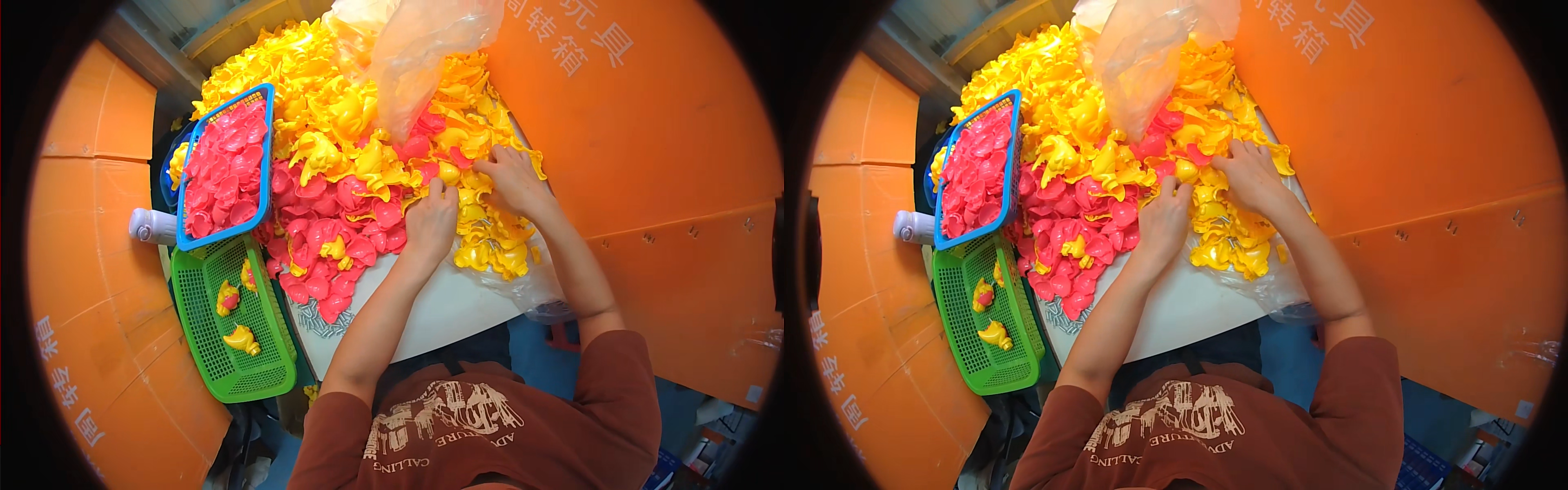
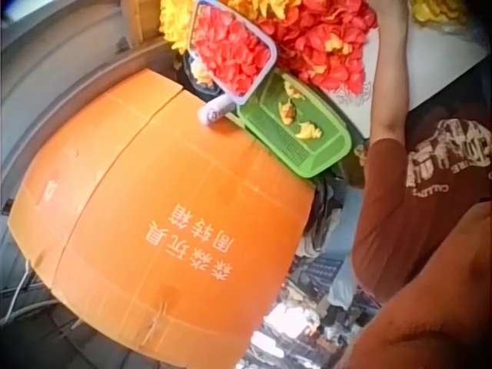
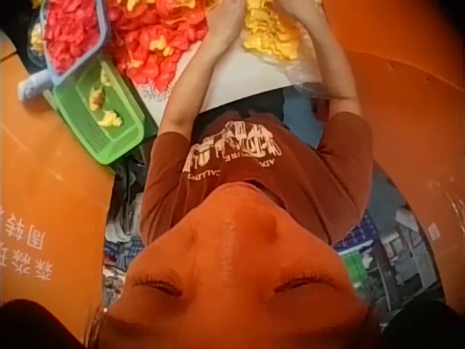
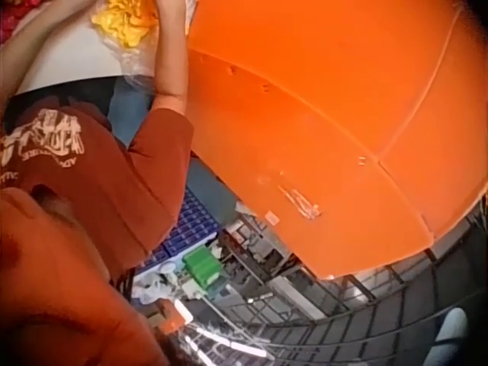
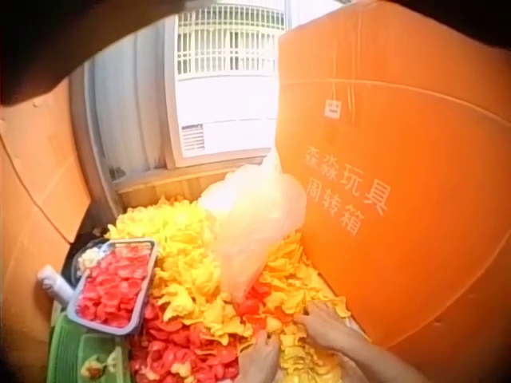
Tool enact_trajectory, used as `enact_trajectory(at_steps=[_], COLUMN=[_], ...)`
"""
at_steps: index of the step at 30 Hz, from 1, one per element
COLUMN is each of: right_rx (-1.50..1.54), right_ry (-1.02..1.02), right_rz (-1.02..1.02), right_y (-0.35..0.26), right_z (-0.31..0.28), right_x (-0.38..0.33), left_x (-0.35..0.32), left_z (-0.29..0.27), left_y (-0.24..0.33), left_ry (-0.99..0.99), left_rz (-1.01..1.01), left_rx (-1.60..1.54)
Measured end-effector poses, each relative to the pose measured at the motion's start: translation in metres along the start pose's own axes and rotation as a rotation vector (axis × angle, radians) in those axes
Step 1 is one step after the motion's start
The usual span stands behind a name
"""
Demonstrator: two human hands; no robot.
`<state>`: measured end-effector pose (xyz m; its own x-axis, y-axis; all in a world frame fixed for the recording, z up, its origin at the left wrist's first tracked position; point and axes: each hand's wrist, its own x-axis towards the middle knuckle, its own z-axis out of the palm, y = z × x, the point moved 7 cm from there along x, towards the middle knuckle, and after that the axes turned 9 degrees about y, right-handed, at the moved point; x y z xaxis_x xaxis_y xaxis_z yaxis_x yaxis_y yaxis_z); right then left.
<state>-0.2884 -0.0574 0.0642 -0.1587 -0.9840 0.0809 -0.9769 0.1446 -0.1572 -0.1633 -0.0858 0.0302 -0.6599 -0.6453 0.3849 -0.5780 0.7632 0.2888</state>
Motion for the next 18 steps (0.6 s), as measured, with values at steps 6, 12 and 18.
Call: enact_trajectory(at_steps=[6, 12, 18], right_rx=[-0.084, 0.29, 0.37], right_ry=[-0.067, 0.286, 0.623], right_rz=[-0.054, -0.17, -0.447], right_y=[0.004, -0.018, -0.11], right_z=[0.009, -0.027, -0.054], right_x=[0.007, -0.004, -0.047], left_x=[-0.013, -0.05, -0.051], left_z=[-0.042, -0.005, -0.026], left_y=[-0.011, -0.043, -0.024], left_ry=[0.337, 0.087, -0.005], left_rz=[-0.142, -0.968, -1.153], left_rx=[-0.411, -1.591, -2.2])
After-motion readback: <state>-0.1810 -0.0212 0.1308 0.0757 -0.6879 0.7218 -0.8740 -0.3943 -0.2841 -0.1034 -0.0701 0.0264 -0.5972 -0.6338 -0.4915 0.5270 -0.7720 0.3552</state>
